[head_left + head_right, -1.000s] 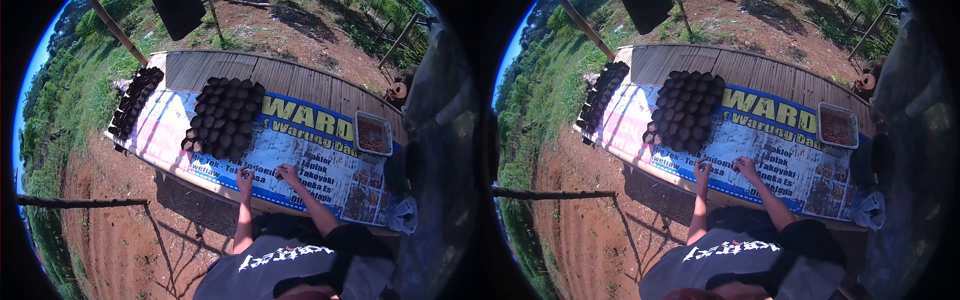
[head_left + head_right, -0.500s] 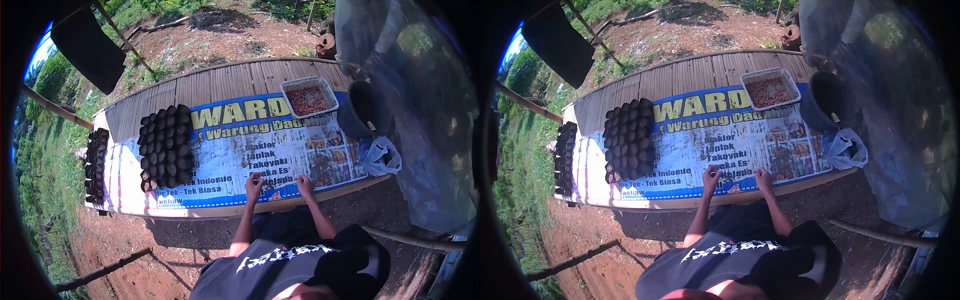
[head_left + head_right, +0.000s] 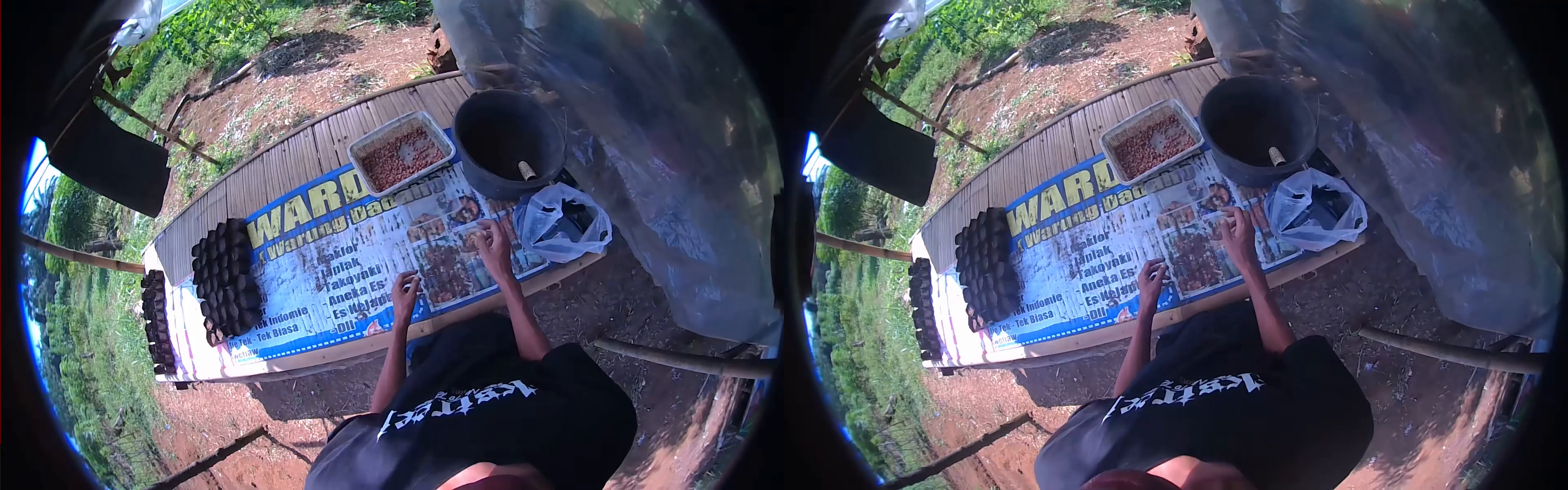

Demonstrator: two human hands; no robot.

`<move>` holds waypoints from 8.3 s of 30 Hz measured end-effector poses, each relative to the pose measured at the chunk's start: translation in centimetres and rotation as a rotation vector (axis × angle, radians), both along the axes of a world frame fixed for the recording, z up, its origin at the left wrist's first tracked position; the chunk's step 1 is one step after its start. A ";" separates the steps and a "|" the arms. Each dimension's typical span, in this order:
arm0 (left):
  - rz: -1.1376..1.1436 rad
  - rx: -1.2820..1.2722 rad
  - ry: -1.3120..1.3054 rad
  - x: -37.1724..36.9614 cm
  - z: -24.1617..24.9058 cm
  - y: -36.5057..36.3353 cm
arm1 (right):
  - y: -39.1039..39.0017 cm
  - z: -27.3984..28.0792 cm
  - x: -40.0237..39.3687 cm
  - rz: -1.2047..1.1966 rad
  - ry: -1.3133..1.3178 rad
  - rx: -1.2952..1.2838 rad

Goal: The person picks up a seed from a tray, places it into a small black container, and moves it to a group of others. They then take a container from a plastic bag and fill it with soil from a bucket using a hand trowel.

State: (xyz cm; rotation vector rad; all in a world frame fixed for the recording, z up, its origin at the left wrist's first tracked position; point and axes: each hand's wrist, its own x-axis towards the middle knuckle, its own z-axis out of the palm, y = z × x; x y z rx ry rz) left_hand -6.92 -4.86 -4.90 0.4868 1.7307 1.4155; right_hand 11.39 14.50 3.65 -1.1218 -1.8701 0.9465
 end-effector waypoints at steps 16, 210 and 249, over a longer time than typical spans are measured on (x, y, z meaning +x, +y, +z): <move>-0.068 0.020 0.189 5.9 2.0 11.6 | 22.6 8.4 2.7 0.174 -0.946 0.045; -0.210 0.377 -0.416 3.8 12.4 16.8 | 4.9 13.7 3.3 0.021 0.065 -0.058; -0.493 0.367 1.123 1.2 14.5 36.9 | 20.5 6.9 -0.1 -0.281 -0.324 0.217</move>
